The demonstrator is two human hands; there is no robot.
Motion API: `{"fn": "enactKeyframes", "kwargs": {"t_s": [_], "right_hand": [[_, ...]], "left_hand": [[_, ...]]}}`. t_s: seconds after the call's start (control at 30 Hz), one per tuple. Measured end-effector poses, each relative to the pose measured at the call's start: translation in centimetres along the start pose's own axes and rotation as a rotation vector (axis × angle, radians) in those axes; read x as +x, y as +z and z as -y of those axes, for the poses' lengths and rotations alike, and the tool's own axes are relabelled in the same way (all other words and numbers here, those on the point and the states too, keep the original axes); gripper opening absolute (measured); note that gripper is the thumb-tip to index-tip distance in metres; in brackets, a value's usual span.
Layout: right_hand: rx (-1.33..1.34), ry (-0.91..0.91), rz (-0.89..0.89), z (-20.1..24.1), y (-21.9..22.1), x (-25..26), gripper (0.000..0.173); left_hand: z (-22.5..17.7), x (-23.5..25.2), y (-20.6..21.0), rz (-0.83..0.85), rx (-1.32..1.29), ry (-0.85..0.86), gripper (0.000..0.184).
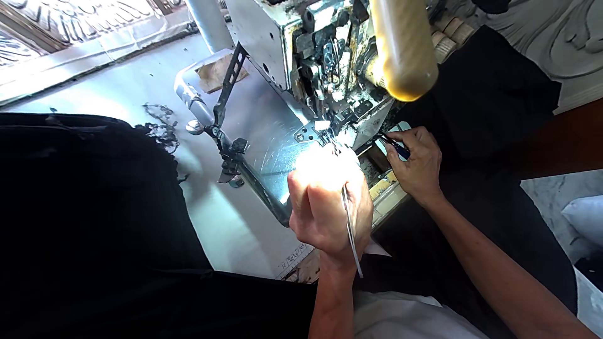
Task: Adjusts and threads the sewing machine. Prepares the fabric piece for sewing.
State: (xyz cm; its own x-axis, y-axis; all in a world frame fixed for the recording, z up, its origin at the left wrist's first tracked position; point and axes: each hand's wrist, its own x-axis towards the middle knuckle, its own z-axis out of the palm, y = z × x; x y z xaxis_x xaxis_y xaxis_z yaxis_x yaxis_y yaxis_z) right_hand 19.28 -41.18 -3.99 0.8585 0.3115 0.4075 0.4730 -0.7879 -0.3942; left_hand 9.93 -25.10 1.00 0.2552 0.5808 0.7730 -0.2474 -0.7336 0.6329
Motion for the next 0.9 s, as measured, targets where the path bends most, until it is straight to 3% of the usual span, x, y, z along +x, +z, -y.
{"fn": "enactKeyframes", "kwargs": {"t_s": [0.23, 0.33, 0.53, 0.67, 0.9], "right_hand": [[0.0, -0.007, -0.004, -0.1, 0.0, 0.0, 0.029], [0.014, 0.003, -0.002, 0.0, -0.1, 0.1, 0.029], [0.023, 0.006, 0.011, -0.1, -0.1, 0.1, 0.03], [0.022, 0.017, 0.012, -0.1, 0.1, 0.3, 0.03], [0.019, 0.014, 0.019, -0.1, 0.1, 0.2, 0.03]], "left_hand": [[-0.1, 0.0, -0.3, -0.02, -0.082, -0.059, 0.014], [-0.5, 0.6, -1.4, -0.064, -0.287, -0.203, 0.009], [1.2, 3.3, -4.2, -0.079, -0.659, -0.393, 0.022], [1.7, 5.4, -3.6, -0.026, -0.644, -0.566, 0.018], [1.6, 6.1, -2.6, 0.124, -0.481, -0.663, 0.011]]}}
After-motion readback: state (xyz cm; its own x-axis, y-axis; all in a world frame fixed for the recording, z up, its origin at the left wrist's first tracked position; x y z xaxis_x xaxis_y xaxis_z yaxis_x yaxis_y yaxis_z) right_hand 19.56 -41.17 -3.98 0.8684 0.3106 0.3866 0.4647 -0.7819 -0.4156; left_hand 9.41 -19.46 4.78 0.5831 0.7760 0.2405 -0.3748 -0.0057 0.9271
